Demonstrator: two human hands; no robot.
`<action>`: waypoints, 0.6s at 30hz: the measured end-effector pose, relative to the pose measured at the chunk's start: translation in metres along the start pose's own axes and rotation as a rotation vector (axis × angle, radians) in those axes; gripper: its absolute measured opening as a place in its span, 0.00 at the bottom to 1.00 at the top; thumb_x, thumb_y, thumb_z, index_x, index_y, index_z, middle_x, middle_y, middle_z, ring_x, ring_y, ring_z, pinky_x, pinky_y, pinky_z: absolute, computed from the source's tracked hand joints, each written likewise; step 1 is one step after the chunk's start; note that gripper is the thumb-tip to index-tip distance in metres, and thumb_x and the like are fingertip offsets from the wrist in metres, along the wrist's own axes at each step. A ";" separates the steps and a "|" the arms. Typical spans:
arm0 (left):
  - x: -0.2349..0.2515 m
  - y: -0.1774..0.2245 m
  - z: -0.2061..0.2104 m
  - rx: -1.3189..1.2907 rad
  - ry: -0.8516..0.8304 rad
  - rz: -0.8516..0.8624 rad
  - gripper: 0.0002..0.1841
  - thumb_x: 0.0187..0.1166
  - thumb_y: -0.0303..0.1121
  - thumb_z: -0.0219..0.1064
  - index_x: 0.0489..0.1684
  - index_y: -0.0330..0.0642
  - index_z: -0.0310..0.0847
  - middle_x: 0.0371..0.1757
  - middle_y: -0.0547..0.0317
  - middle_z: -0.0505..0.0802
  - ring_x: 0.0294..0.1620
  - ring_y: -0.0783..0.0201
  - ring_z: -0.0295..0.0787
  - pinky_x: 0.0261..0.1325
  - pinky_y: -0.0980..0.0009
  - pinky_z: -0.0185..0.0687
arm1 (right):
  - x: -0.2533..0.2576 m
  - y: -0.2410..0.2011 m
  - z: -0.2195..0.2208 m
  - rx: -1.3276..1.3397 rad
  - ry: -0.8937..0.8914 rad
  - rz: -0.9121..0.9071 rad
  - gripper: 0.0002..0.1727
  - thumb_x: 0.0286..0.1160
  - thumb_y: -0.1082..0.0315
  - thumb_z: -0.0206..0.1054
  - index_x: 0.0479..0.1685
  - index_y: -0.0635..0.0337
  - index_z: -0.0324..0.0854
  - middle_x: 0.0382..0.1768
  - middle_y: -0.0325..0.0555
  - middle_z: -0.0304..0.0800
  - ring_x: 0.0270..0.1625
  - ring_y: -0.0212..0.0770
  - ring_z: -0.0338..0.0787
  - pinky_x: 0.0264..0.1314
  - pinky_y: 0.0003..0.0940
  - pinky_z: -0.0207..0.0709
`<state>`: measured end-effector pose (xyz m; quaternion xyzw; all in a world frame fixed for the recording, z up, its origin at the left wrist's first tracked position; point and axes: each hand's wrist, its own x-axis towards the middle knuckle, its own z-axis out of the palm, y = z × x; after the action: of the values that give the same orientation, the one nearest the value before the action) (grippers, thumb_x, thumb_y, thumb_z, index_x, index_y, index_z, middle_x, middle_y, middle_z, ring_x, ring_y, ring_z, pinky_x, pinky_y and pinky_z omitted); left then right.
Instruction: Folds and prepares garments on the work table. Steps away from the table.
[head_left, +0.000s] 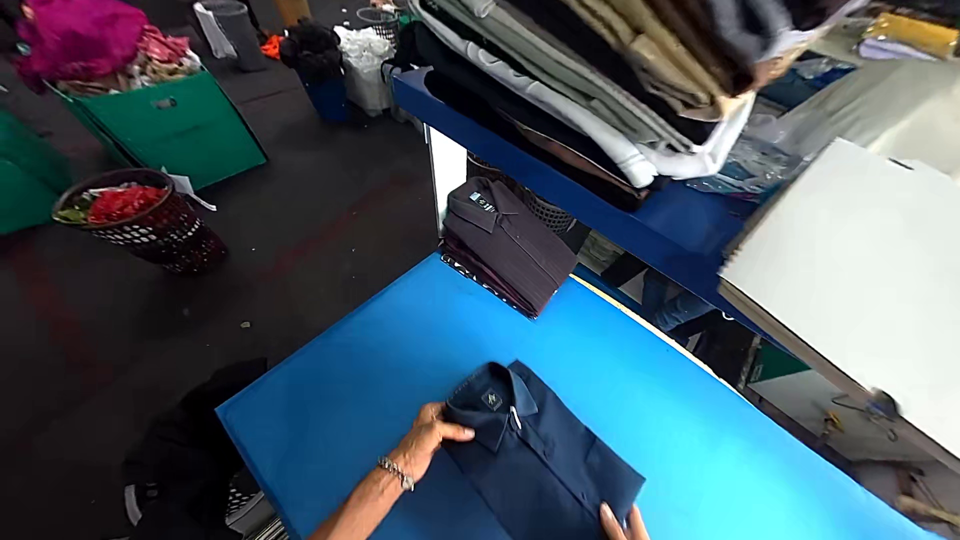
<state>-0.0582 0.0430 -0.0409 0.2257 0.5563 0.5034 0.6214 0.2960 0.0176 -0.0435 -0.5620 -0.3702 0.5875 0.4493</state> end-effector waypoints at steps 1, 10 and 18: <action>0.025 0.024 -0.006 0.029 0.026 0.041 0.22 0.56 0.26 0.82 0.53 0.34 0.87 0.54 0.46 0.95 0.57 0.53 0.93 0.60 0.52 0.91 | 0.038 -0.009 0.021 -0.035 -0.016 -0.021 0.35 0.81 0.64 0.68 0.85 0.64 0.61 0.64 0.56 0.88 0.58 0.45 0.93 0.56 0.44 0.92; 0.247 0.251 -0.023 0.171 0.196 0.487 0.21 0.64 0.27 0.81 0.56 0.32 0.85 0.55 0.45 0.94 0.57 0.53 0.92 0.62 0.51 0.89 | 0.338 -0.139 0.199 -0.045 -0.145 -0.213 0.27 0.80 0.60 0.70 0.77 0.53 0.71 0.56 0.47 0.89 0.50 0.43 0.92 0.49 0.45 0.90; 0.343 0.252 -0.045 0.244 0.250 0.471 0.22 0.64 0.22 0.80 0.59 0.28 0.83 0.53 0.43 0.94 0.51 0.55 0.94 0.52 0.57 0.91 | 0.418 -0.114 0.222 -0.088 -0.068 -0.099 0.21 0.81 0.62 0.71 0.68 0.57 0.72 0.45 0.48 0.86 0.33 0.41 0.88 0.32 0.41 0.87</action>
<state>-0.2373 0.4295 -0.0003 0.3580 0.6172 0.5871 0.3823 0.1028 0.4647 -0.0522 -0.5420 -0.4381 0.5666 0.4397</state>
